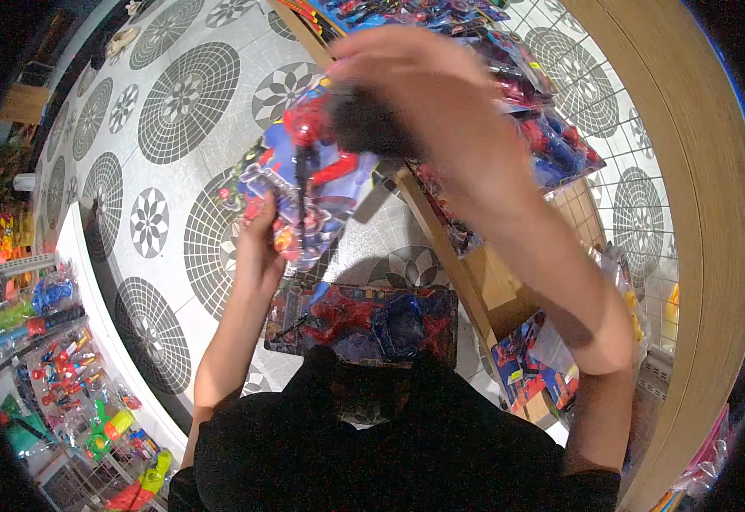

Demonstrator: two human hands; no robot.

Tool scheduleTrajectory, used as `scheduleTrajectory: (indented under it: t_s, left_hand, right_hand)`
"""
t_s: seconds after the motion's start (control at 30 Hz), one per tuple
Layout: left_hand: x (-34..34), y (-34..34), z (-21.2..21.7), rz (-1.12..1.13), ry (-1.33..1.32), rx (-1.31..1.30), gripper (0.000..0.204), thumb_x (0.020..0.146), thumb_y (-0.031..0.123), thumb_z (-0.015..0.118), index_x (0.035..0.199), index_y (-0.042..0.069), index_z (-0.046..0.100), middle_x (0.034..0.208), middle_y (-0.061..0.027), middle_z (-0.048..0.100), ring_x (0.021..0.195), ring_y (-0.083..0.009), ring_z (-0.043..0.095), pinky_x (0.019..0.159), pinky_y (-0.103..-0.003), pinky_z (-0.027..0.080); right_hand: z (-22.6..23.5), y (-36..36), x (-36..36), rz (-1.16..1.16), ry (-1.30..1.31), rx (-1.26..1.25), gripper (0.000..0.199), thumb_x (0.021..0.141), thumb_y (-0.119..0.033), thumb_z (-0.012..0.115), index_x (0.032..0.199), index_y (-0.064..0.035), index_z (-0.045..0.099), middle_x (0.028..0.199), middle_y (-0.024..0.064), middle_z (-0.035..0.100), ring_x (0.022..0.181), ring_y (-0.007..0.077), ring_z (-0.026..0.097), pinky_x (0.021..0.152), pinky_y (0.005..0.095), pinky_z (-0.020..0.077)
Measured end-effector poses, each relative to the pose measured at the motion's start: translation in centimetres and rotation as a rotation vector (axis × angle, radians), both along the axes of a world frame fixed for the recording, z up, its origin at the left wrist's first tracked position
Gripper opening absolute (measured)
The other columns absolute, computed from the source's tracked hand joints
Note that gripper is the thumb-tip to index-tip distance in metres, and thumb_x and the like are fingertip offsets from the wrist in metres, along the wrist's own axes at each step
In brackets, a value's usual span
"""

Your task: Dusting and wiping down toy packages and shelves in a store using a cleaning cloth.

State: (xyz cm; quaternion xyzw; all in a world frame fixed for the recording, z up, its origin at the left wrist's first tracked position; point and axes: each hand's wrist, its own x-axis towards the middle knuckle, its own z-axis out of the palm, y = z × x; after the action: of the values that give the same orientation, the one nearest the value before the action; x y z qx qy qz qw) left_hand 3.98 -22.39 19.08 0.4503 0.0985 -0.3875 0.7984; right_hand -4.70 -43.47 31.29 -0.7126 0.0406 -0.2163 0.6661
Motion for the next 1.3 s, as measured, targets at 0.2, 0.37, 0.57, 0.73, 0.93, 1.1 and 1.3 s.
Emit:
scheduleTrajectory:
  t_s: [0.2, 0.37, 0.57, 0.73, 0.93, 1.1, 1.3]
  left_hand:
    - [-1.8, -0.8, 0.1, -0.042, 0.002, -0.058, 0.033, 0.085, -0.008, 0.046, 0.116, 0.003, 0.048, 0.108, -0.0107, 0.059, 0.096, -0.0181, 0.060, 0.082, -0.031, 0.049]
    - [-2.1, -0.3, 0.0, -0.180, -0.163, 0.016, 0.034, 0.082, -0.011, 0.051, 0.113, 0.001, 0.046, 0.106, -0.0079, 0.057, 0.095, -0.0166, 0.059, 0.080, -0.030, 0.048]
    - [-1.8, -0.3, 0.1, -0.133, -0.241, 0.134, 0.039, 0.091, -0.002, 0.044, 0.129, 0.004, 0.040, 0.125, -0.0112, 0.052, 0.111, -0.0205, 0.054, 0.093, -0.034, 0.046]
    - [-1.8, 1.4, 0.1, -0.097, -0.201, 0.072, 0.050, 0.083, -0.014, 0.043, 0.129, 0.005, 0.039, 0.120, -0.0113, 0.054, 0.105, -0.0188, 0.056, 0.089, -0.029, 0.048]
    - [-1.1, 2.9, -0.8, -0.008, -0.046, 0.152, 0.045, 0.080, -0.013, 0.052, 0.121, 0.004, 0.041, 0.108, -0.0100, 0.056, 0.100, -0.0206, 0.058, 0.087, -0.033, 0.049]
    - [-0.2, 3.9, -3.2, -0.043, -0.019, 0.071, 0.039, 0.080, -0.013, 0.055, 0.115, 0.002, 0.045, 0.108, -0.0117, 0.058, 0.099, -0.0212, 0.059, 0.088, -0.034, 0.049]
    - [-1.3, 2.0, -2.2, -0.009, -0.061, 0.118, 0.040, 0.080, -0.015, 0.053, 0.115, 0.002, 0.045, 0.107, -0.0101, 0.058, 0.099, -0.0206, 0.059, 0.088, -0.034, 0.049]
  right_hand:
    - [-8.2, 8.2, 3.3, 0.242, 0.063, -0.957, 0.042, 0.077, -0.004, 0.054, 0.119, 0.0037, 0.053, 0.126, 0.0184, 0.053, 0.118, 0.0300, 0.050, 0.100, 0.0371, 0.0404]
    - [-7.9, 8.0, 5.0, -0.107, 0.403, -1.460, 0.053, 0.077, -0.009, 0.056, 0.126, 0.0085, 0.045, 0.135, 0.0256, 0.043, 0.126, 0.0312, 0.044, 0.104, 0.0350, 0.0380]
    - [-7.4, 11.5, 2.3, -0.160, 0.473, -1.361, 0.057, 0.077, -0.010, 0.054, 0.128, 0.0117, 0.041, 0.135, 0.0302, 0.040, 0.122, 0.0362, 0.046, 0.094, 0.0350, 0.0464]
    - [-6.9, 11.3, -1.4, 0.063, 0.216, -0.967, 0.051, 0.074, -0.006, 0.057, 0.123, 0.0065, 0.049, 0.126, 0.0270, 0.050, 0.111, 0.0354, 0.055, 0.091, 0.0361, 0.0481]
    - [-3.6, 5.2, -3.5, -0.211, 0.248, -0.321, 0.018, 0.081, -0.005, 0.056, 0.098, -0.0031, 0.060, 0.088, 0.0168, 0.061, 0.080, 0.0257, 0.062, 0.066, 0.0331, 0.0475]
    - [-6.5, -0.4, -1.8, -0.647, 0.305, -0.362, 0.020, 0.079, -0.010, 0.062, 0.096, -0.0029, 0.057, 0.092, 0.0163, 0.058, 0.087, 0.0296, 0.058, 0.077, 0.0373, 0.0457]
    - [-11.7, 3.2, -1.3, -0.407, 0.344, -0.962, 0.032, 0.071, -0.008, 0.066, 0.101, -0.0051, 0.057, 0.099, 0.0202, 0.058, 0.090, 0.0361, 0.057, 0.081, 0.0414, 0.0456]
